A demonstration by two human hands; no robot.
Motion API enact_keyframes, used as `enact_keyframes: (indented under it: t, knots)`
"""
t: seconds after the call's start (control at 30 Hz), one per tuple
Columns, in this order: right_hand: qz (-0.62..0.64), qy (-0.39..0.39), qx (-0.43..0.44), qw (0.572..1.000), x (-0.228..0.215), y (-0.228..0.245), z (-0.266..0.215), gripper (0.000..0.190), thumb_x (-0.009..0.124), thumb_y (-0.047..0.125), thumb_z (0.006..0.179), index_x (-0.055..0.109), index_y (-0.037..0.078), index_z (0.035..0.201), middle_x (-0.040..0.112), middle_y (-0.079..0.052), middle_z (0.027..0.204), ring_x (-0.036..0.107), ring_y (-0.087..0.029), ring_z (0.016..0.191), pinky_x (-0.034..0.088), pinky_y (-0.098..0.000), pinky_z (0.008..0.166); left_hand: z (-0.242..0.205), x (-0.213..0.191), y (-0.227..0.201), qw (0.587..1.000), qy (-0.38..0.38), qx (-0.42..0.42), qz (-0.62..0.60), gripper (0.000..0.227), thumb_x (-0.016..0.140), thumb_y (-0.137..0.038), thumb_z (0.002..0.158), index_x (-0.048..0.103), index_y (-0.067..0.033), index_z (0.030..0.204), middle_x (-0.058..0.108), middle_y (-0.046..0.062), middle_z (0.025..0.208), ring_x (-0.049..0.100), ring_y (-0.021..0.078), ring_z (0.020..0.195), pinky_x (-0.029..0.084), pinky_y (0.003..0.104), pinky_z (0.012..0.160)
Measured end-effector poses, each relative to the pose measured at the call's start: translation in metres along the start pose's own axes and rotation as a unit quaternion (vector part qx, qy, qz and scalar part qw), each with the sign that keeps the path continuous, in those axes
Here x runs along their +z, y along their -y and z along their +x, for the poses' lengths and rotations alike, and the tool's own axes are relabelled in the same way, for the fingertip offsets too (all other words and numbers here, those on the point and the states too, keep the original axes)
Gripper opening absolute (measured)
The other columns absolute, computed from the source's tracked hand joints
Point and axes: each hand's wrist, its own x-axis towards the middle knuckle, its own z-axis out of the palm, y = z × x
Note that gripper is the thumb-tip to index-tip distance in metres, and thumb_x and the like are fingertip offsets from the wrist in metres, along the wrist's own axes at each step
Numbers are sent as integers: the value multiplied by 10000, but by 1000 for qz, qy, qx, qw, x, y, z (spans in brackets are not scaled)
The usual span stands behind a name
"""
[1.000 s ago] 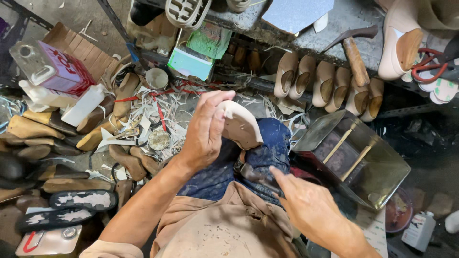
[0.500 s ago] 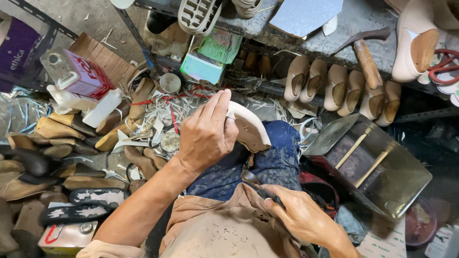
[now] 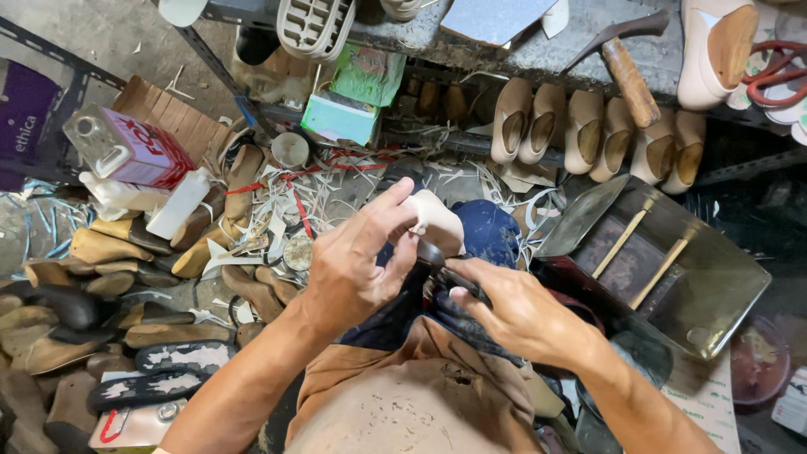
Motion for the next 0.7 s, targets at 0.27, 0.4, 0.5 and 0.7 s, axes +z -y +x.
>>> enact_keyframes:
  t: [0.27, 0.4, 0.5, 0.7]
  knots:
    - [-23, 78, 23, 996, -57, 23, 15, 378, 495, 193, 1002, 622, 54, 1330, 743, -199, 1146, 703, -434, 1064, 559, -571, 895, 5, 16, 4, 992, -120, 5, -49, 47, 756, -61, 880, 750, -59, 927, 747, 167, 1185, 748, 339, 1077, 625, 370, 842]
    - [-23, 83, 15, 996, -65, 24, 17, 381, 484, 170, 1007, 604, 44, 1346, 740, -197, 1168, 688, -429, 1105, 554, -584, 901, 10, 17, 9, 994, -109, -6, -15, 47, 767, -88, 874, 739, -93, 911, 765, 99, 1130, 762, 285, 1047, 618, 351, 857]
    - [-12, 88, 31, 996, -66, 20, 18, 338, 502, 225, 1013, 606, 107, 1313, 740, -172, 1098, 703, -417, 1045, 568, -561, 840, 15, 9, 5, 995, -84, -27, -48, 25, 734, -88, 901, 713, -94, 913, 761, 93, 1106, 767, 297, 997, 613, 361, 805]
    - [-39, 78, 17, 996, -78, 26, 23, 273, 503, 241, 1021, 641, 112, 1218, 745, -123, 1000, 733, -376, 950, 591, -520, 788, 16, 1, 6, 994, -47, -63, -82, 16, 710, -129, 932, 697, -123, 925, 752, 64, 1116, 765, 288, 961, 605, 353, 771]
